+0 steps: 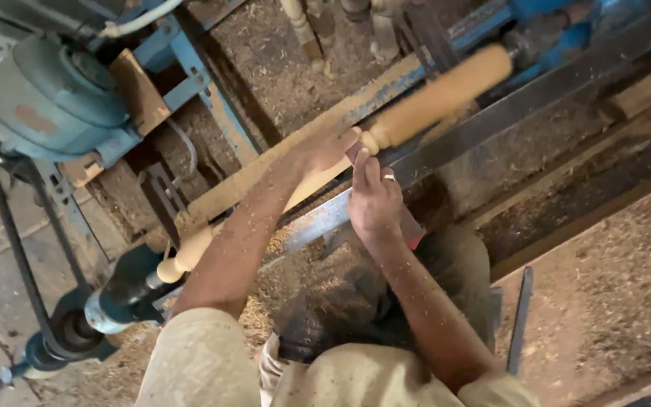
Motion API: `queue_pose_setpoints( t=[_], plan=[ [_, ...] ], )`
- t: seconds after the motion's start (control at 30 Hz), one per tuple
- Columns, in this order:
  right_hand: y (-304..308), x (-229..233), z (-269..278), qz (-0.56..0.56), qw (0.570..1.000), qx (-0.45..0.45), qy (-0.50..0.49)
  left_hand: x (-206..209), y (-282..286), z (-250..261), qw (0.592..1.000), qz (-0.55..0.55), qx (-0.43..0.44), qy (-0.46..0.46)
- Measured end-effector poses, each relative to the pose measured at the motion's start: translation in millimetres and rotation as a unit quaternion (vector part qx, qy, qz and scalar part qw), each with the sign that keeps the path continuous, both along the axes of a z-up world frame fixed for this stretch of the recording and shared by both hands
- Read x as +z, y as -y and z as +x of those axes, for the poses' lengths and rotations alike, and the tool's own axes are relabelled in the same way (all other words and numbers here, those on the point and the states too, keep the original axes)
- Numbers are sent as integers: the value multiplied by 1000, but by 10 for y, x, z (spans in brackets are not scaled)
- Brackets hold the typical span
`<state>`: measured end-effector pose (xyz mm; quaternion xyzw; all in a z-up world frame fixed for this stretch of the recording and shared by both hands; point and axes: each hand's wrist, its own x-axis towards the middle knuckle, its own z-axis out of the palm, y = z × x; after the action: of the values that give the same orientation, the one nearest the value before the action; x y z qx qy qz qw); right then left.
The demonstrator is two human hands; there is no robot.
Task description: The person uses a sanding block to smooth a rotating wooden spindle on a lathe. They repeatedly apply the sanding block along the spindle's contours while it spins, then briefly switch to a metal file to refine the surface before resuming sanding.
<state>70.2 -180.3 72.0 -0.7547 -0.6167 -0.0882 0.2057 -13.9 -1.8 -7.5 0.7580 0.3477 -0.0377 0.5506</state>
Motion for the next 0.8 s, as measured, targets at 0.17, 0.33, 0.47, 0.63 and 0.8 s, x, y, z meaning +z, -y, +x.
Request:
queue_pose_setpoints(
  t=[0.17,0.33,0.47,0.63,0.8],
  plan=[
    [21,-31,15,19,1000,15,-11,291,63,-22,996,-80,0,-42],
    [44,-21,18,30,999,20,14,353,96,-100,996,-66,-8,-66],
    [60,-12,32,38,999,33,-2,378,115,-143,997,-45,-32,-54],
    [69,35,29,26,999,41,-4,402,163,-242,995,-3,-19,-94],
    [89,190,72,56,990,46,-124,759,328,-217,987,132,34,-81]
  ],
)
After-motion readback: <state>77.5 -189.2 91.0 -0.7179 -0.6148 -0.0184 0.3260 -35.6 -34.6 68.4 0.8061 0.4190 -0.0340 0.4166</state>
